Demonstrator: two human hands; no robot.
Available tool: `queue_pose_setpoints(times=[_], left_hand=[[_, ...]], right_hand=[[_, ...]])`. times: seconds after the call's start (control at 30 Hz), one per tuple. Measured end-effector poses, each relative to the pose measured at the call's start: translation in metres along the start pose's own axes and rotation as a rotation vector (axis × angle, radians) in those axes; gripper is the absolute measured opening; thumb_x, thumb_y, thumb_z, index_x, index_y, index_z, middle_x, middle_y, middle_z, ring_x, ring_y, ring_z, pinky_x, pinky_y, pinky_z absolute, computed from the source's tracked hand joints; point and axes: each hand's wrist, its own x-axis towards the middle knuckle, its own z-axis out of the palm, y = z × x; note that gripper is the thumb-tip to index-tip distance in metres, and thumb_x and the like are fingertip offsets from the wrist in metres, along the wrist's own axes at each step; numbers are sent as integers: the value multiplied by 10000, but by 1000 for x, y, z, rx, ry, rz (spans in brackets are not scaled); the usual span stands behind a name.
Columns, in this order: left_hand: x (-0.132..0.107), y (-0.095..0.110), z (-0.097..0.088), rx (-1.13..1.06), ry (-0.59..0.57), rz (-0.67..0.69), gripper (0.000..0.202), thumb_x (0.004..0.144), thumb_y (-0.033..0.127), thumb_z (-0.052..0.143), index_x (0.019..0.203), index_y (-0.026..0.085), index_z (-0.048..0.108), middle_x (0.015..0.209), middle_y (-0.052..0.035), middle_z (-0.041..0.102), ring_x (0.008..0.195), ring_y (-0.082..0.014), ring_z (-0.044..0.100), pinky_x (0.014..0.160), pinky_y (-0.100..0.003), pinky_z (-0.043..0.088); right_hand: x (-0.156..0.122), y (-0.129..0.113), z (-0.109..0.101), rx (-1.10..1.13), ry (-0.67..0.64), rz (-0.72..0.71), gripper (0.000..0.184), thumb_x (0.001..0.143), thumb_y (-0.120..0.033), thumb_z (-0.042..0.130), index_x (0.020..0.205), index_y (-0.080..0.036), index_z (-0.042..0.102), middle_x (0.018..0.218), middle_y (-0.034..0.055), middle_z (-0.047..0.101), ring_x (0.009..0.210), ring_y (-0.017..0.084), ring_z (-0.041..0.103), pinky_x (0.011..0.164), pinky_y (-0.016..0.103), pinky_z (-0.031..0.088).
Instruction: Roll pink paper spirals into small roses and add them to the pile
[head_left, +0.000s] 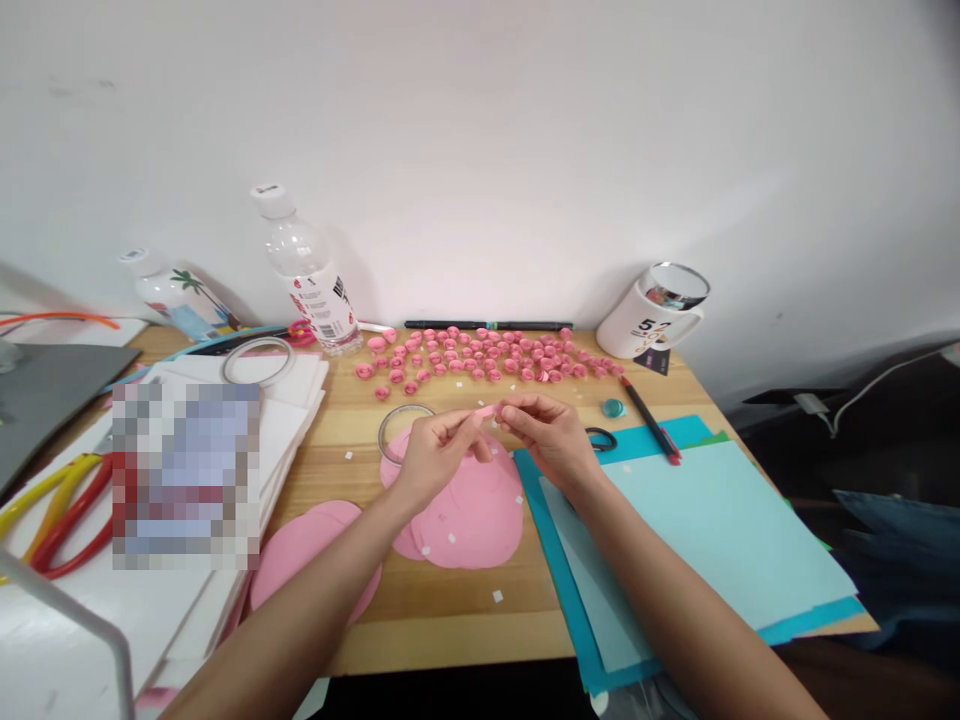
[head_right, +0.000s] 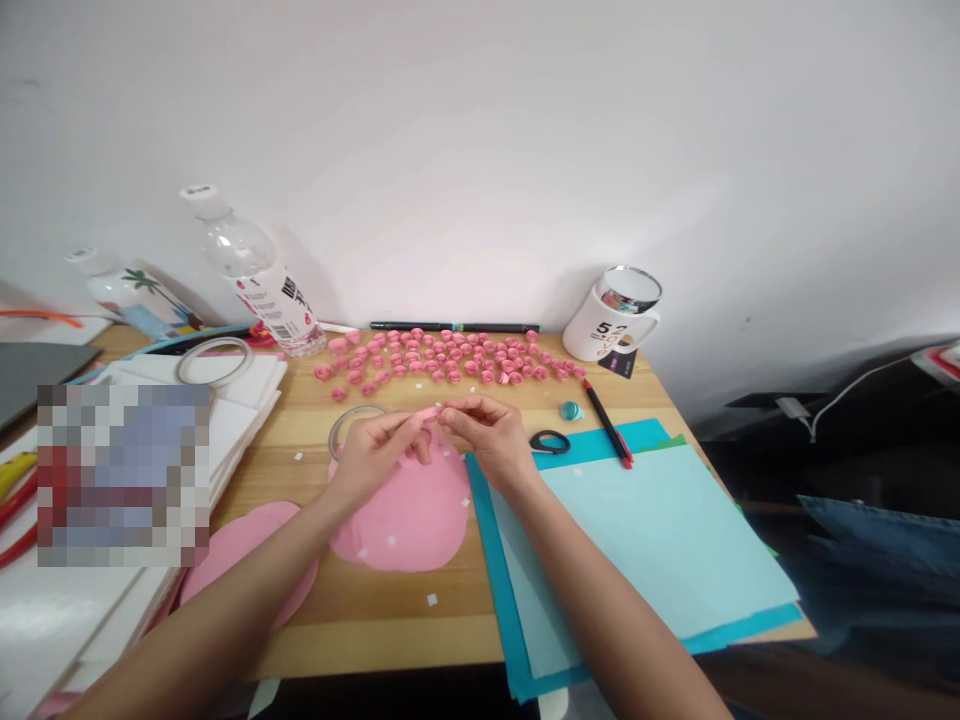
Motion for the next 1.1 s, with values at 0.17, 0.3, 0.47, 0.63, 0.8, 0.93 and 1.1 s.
queue_pose_setpoints(times=[0.17, 0.3, 0.47, 0.63, 0.8, 0.93, 1.1], left_hand=[[0, 1, -1, 29, 3, -1, 340, 842, 336, 500, 585, 141, 607, 526, -17, 626, 530, -104, 548, 563, -199, 446], [0, 1, -1, 22, 6, 10, 365, 840, 346, 500, 548, 144, 584, 522, -21, 627, 528, -109, 561, 563, -204, 451], [0, 2, -1, -2, 11, 4, 366, 828, 350, 519, 535, 145, 593, 521, -24, 628, 528, -109, 557, 576, -208, 459], [0, 0, 0, -21, 5, -7, 368, 826, 374, 530, 550, 144, 612, 519, -24, 624, 536, -108, 555, 571, -203, 457], [0, -2, 0, -21, -7, 11, 303, 826, 363, 538, 685, 138, 684, 513, -14, 621, 532, -109, 554, 573, -207, 457], [0, -1, 0, -9, 6, 6, 281, 823, 355, 542, 784, 137, 714, 506, -5, 619, 531, -110, 561, 574, -209, 456], [0, 0, 0, -22, 23, 7, 269, 825, 329, 535, 752, 139, 710, 507, -6, 620, 532, -111, 566, 590, -214, 470]], right_hand=[[0, 1, 0, 14, -19, 27, 187, 603, -271, 798, 770, -213, 736, 722, -3, 718, 715, 117, 643, 744, 251, 510], [1, 2, -1, 19, -21, 24, 168, 612, -250, 793, 766, -217, 737, 723, -5, 723, 719, 111, 649, 748, 239, 507], [1, 3, -2, 26, -26, 20, 164, 614, -248, 792, 765, -218, 734, 717, -8, 721, 698, 106, 645, 737, 237, 510], [2, 3, -3, 12, -24, 15, 174, 601, -252, 800, 752, -209, 723, 693, -10, 707, 657, 107, 631, 688, 243, 513], [2, 2, -3, -17, -41, 1, 134, 607, -230, 800, 681, -199, 693, 623, -33, 674, 557, 70, 574, 574, 198, 472], [1, 0, -2, -22, -47, -20, 130, 602, -231, 801, 642, -197, 682, 601, -36, 660, 542, 67, 554, 567, 200, 459], [0, 0, -1, 6, -10, 3, 140, 602, -255, 797, 716, -215, 726, 695, -12, 705, 642, 99, 615, 686, 239, 503]])
